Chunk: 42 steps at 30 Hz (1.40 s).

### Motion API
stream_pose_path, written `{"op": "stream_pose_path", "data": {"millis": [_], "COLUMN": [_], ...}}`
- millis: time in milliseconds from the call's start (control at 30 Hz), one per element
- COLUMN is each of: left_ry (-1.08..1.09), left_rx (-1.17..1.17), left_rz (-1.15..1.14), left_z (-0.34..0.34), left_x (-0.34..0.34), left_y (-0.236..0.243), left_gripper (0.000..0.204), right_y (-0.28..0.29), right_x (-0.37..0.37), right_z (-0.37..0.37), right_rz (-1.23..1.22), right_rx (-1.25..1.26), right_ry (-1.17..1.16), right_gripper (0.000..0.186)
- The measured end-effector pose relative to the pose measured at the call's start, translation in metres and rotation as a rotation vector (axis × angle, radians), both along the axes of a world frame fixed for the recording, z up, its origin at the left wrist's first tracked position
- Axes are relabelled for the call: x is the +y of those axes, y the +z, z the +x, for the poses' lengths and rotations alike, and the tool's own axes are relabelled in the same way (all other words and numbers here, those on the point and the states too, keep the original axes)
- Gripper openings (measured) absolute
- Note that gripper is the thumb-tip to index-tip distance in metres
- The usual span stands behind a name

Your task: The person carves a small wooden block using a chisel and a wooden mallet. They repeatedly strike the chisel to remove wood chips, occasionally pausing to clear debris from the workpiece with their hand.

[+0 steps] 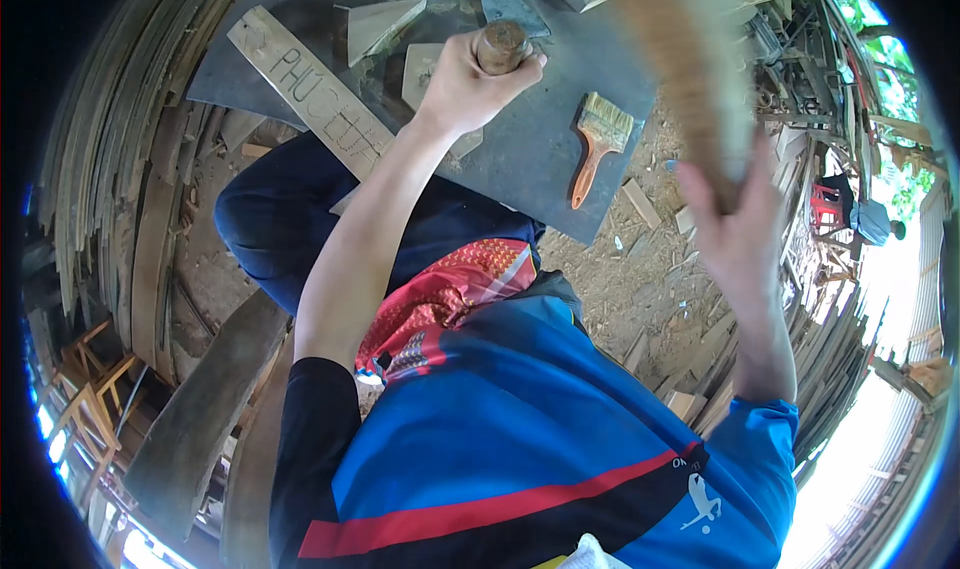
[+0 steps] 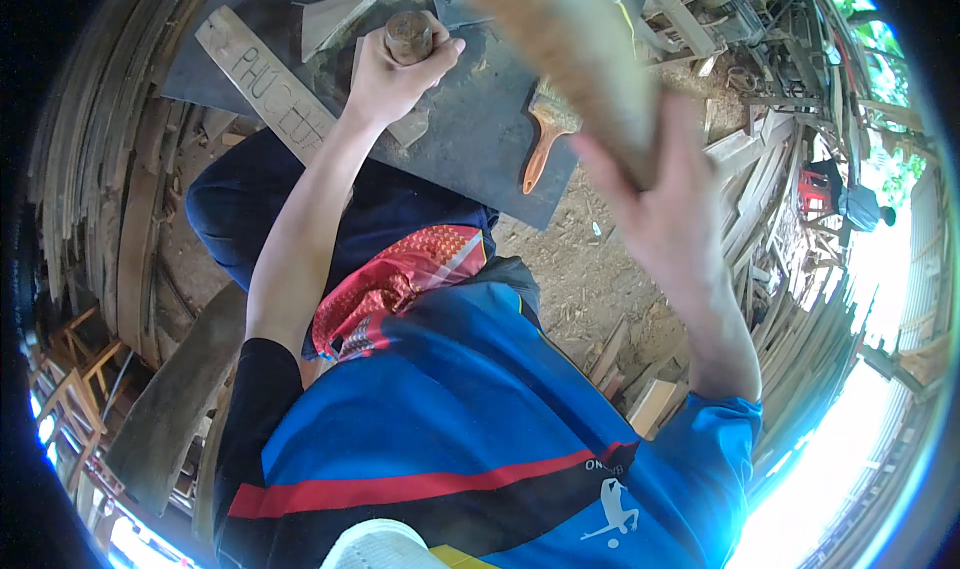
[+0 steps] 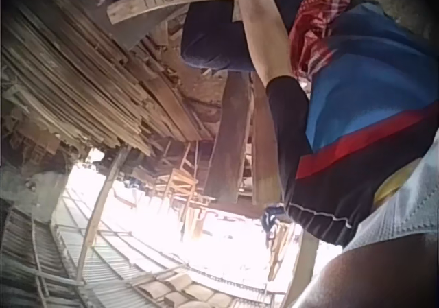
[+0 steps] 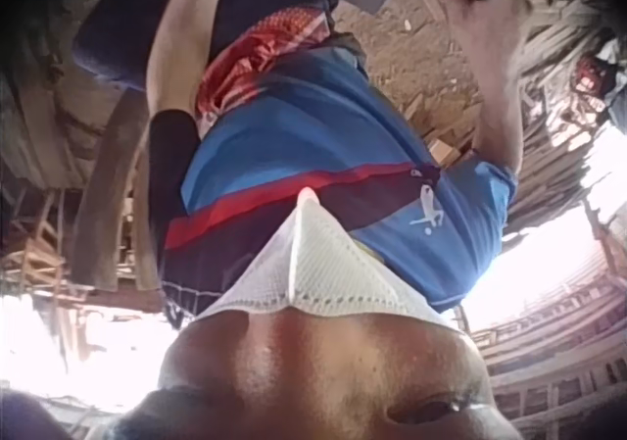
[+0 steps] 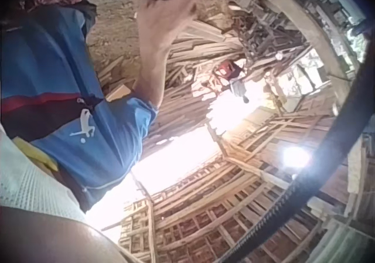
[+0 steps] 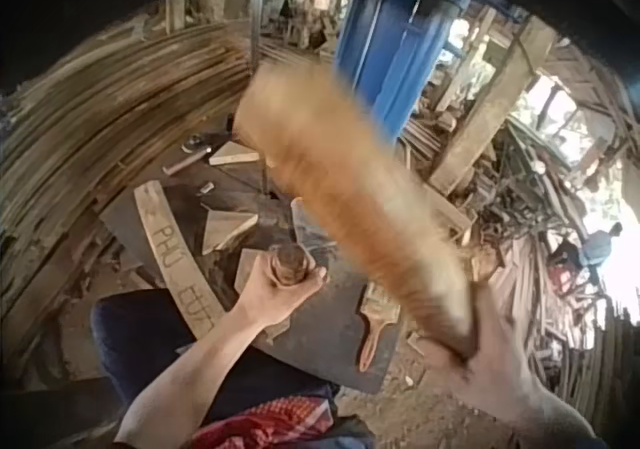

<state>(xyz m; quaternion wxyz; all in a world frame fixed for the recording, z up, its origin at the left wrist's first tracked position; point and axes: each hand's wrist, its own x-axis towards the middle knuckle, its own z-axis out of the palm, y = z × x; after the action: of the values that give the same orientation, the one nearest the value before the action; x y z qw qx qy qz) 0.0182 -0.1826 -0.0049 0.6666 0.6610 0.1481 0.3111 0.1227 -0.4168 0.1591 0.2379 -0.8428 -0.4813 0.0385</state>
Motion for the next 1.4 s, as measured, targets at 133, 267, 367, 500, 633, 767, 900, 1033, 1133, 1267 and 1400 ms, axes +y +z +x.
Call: {"op": "stream_pose_path", "data": {"millis": [133,267,367,500,633,767,900,1033,1133,1267,1400], "left_ry": [0.007,-0.036,-0.01,0.013,0.049,0.156,0.409,0.319,0.392,0.395,0.467], "left_rx": [-0.015,0.075,-0.045,-0.001,-0.362,-0.41,-0.338,-0.482,-0.547,-0.754,-0.897], "left_rz": [0.008,-0.012,-0.013,0.034,-0.122,-0.335,-0.502,-0.513,-0.589,-0.865,-1.057], "left_z": [-0.002,-0.003,0.0,0.005,0.011,-0.014,-0.041,-0.066,-0.075,-0.095,-0.107], "left_x": [-0.001,0.004,-0.007,0.002,0.024,0.032,0.03,0.048,0.053,0.075,0.078], "left_y": [-0.004,-0.012,-0.023,-0.017,-0.003,0.026,0.036,0.027,0.031,0.012,-0.004], "left_gripper": [0.021,0.018,0.017,0.019,0.025,0.023,0.021,0.025,0.029,0.033,0.037], "right_y": [0.003,0.0,0.008,0.022,0.017,-0.013,-0.045,-0.092,-0.125,-0.152,-0.166], "right_x": [0.001,0.007,0.006,0.013,0.012,0.002,-0.002,-0.006,-0.006,0.002,-0.001], "right_z": [-0.001,-0.002,-0.001,-0.005,-0.005,-0.003,-0.003,0.005,0.012,0.015,0.006], "right_rz": [-0.147,-0.197,-0.233,0.057,0.036,0.037,-0.008,-0.061,-0.215,-0.329,-0.21], "right_rx": [-0.029,0.12,-0.032,0.02,0.085,0.324,0.521,0.456,0.345,0.367,0.443], "right_ry": [0.105,-0.021,0.137,0.133,0.118,0.051,-0.099,-0.119,-0.134,-0.177,-0.172], "right_gripper": [0.047,0.051,0.05,0.05,0.048,0.044,0.044,0.047,0.051,0.051,0.052]}}
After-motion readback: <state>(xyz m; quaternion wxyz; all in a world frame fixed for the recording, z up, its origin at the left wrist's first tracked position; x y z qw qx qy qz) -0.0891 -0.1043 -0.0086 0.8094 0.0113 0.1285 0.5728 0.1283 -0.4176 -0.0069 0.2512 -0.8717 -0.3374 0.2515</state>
